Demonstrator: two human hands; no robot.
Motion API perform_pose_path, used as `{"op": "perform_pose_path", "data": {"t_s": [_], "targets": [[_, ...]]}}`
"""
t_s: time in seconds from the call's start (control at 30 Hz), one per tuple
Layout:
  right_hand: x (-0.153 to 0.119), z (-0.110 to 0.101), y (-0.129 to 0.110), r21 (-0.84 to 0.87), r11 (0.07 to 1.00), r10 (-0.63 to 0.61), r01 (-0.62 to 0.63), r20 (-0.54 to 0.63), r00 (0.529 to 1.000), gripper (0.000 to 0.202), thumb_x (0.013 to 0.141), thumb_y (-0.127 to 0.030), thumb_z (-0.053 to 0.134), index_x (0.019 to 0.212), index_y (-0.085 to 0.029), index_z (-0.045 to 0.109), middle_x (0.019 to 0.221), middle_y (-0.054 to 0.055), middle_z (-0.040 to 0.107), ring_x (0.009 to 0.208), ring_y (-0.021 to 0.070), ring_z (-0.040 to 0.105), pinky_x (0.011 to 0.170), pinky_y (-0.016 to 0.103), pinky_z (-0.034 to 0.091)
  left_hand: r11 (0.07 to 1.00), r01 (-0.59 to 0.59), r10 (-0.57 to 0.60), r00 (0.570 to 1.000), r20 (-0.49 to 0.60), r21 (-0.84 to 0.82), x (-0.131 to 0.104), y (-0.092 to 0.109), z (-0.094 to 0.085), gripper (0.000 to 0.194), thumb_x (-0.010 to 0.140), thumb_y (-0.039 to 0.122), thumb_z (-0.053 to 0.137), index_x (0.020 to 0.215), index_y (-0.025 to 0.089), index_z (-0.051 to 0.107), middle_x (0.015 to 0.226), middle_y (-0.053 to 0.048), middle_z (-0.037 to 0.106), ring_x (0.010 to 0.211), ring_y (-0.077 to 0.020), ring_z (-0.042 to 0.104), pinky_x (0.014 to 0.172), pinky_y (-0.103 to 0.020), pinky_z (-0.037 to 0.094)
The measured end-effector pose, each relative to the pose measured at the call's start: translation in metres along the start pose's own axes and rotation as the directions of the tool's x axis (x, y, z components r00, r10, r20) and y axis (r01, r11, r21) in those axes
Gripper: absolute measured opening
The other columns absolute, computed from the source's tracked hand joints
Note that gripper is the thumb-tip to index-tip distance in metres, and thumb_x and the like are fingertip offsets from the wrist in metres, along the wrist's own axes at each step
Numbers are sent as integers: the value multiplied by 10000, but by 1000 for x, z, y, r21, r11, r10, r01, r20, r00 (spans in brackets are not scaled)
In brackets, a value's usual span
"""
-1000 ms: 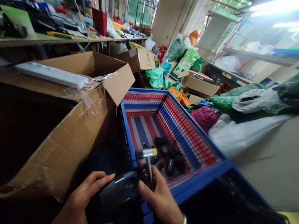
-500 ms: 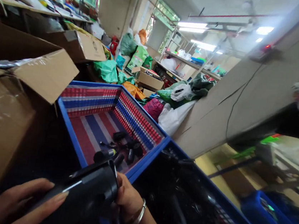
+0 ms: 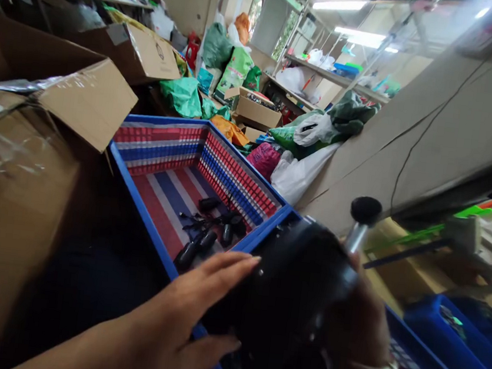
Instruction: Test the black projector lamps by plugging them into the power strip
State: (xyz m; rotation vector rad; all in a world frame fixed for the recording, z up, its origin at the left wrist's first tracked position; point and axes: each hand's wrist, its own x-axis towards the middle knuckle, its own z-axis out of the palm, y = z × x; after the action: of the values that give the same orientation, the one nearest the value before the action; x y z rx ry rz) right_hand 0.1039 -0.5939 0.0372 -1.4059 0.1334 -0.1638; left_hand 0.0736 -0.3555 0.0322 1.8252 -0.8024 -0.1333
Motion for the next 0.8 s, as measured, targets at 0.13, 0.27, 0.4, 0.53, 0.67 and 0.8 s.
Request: {"op": "perform_pose_path", "data": {"t_s": [0.13,0.27,0.4,0.53,0.67,0.8], "targets": [[1,-42,9,-77,982,164,-174,-125,979,412,588,-491,723,922,-272,621,724,17,638,563,151,574,466,235,492,981,186,-177,974,141,-56,-6,-14,9,782,730,170,605,1403,254,216,1480,-80,203,1339,-274,238,1089,-470,280],[13,-82,57,-358,864,335,-354,-116,935,460,614,-510,713,940,-204,600,648,16,596,513,120,527,437,202,413,956,292,-294,954,-63,-38,-34,-50,4,623,753,186,581,1336,221,363,1406,-77,357,1304,-242,309,1115,-457,254],[25,-96,107,-648,684,354,-336,-108,929,578,653,-621,627,948,-125,596,430,-55,394,407,72,356,390,187,267,902,431,-431,893,-130,-28,-60,-76,-2,530,766,204,555,1280,222,429,1327,-76,454,1220,-249,416,1066,-474,328],[27,-64,131,-622,734,281,-272,-87,956,581,707,-666,529,899,-120,582,495,-12,514,400,70,360,410,211,279,849,527,-528,841,-119,-42,-74,-85,3,518,742,208,571,1250,221,475,1313,-91,473,1227,-286,410,1056,-491,318],[2,23,131,-143,954,270,-264,27,962,417,736,-564,583,849,-163,544,761,35,628,435,49,371,423,206,316,828,542,-556,826,-88,-144,-71,-80,13,616,707,204,615,1295,196,431,1297,-109,493,1217,-293,426,1052,-467,328],[-33,107,124,55,950,266,-307,372,889,306,845,-472,489,998,-216,558,754,16,580,652,107,519,599,224,449,816,420,-497,861,-111,-396,-66,-70,21,782,718,211,628,1392,200,233,1274,-101,515,1214,-277,435,1039,-432,355]]}}
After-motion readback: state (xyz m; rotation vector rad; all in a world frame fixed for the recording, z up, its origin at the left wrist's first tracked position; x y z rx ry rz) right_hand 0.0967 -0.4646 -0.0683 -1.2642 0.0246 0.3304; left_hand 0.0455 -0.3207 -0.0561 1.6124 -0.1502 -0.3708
